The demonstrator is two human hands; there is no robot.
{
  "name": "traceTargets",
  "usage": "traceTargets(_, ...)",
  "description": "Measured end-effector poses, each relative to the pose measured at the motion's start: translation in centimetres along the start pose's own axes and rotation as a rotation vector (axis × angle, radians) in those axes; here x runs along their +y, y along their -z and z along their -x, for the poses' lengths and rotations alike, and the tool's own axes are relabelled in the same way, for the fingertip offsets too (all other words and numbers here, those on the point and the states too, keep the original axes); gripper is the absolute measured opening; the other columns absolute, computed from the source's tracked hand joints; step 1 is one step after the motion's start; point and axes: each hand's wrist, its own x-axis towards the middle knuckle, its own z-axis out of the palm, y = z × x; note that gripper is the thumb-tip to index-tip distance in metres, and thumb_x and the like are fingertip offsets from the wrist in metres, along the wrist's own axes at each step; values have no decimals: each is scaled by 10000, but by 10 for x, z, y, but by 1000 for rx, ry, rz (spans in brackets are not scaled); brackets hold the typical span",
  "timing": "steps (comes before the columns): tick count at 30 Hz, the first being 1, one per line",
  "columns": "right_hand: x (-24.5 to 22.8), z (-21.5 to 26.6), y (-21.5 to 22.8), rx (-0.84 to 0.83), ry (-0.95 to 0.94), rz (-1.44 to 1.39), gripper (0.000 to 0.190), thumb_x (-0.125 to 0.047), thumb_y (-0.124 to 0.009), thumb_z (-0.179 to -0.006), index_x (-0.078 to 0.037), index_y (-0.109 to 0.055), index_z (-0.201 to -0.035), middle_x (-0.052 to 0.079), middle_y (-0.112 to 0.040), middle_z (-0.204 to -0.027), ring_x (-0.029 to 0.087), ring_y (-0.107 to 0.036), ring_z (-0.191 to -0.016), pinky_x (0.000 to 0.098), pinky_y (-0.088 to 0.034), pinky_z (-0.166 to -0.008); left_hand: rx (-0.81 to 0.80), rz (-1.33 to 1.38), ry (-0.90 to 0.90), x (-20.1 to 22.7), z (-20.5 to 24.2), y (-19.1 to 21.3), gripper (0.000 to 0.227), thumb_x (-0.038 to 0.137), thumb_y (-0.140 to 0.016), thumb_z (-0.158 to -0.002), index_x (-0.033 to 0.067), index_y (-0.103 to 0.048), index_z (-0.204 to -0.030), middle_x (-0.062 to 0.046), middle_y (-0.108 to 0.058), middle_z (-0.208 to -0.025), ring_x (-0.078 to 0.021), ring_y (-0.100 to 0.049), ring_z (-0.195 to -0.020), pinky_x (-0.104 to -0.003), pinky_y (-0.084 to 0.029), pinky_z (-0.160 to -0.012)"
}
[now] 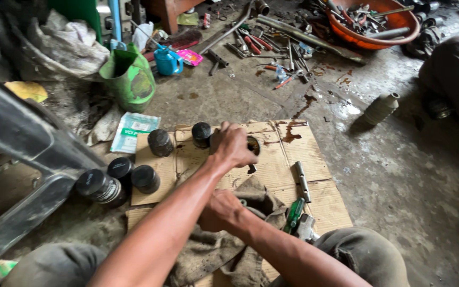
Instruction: The person wipes used oil filters with a cloth on a piece of cardboard on the floor, handling the filters one at a time and setting them back down.
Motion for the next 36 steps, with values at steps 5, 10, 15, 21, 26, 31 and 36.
traceTargets(5,49,-28,-68,278,179,-136,249,-216,-645,-976,-71,-659,-1177,113,-657,-1051,260,-615,-929,420,-528,-836,-87,40,-21,36,-41,-43,393,265,-831,-545,45,-626,-799,-152,-593,-1015,-333,-517,-1053,-484,-499,-919)
traceTargets(10,63,-40,-79,684,386,-401,440,-151,-594,-1002,-35,-537,-1422,150,-614,-1367,266,-520,-1252,469,-417,-1091,-214,-19,28,41,-52,-61,563,297,-816,-600,25,-646,-1062,-166,-570,-1159,-347,-513,-1185,-602,-378,-1105)
traceTargets(15,27,-9,24,194,-15,-206,356,-172,-670,-911,-50,-591,-1236,123,-682,-1004,254,-666,-764,406,-579,-639,-225,-226,-25,8,-48,-12,780,559,-836,-677,7,-580,-1165,-166,-552,-1149,-325,-470,-1144,-498,-428,-1025)
traceTargets(21,19,11,53,143,-81,-46,262,-335,-736,-890,-80,-716,-947,132,-700,-723,259,-678,-604,416,-559,-551,-299,-182,199,-55,-40,-5,568,310,-849,-744,17,-598,-1160,-124,-654,-886,-279,-573,-900,-486,-347,-1085)
traceTargets(26,29,14,49,99,-150,-35,314,-368,-766,-855,-80,-706,-965,132,-700,-729,266,-680,-616,430,-570,-553,-236,-155,164,-80,-42,-35,476,201,-844,-704,41,-630,-1098,-104,-636,-875,-261,-521,-904,-447,-435,-988)
traceTargets(31,34,20,61,-7,-298,-102,363,-406,-727,-902,-96,-687,-1087,120,-721,-798,265,-718,-668,409,-605,-582,-163,-158,64,-89,-32,-36,595,89,-769,-699,50,-546,-1249,-125,-657,-877,-287,-610,-892,-439,-549,-861)
traceTargets(36,60,41,79,-61,-328,-62,454,-507,-808,-792,-109,-762,-1006,91,-724,-866,215,-669,-724,369,-556,-606,-10,189,126,-83,18,26,853,172,-885,-515,67,-534,-1286,-156,-652,-993,-293,-584,-979,-443,-597,-758)
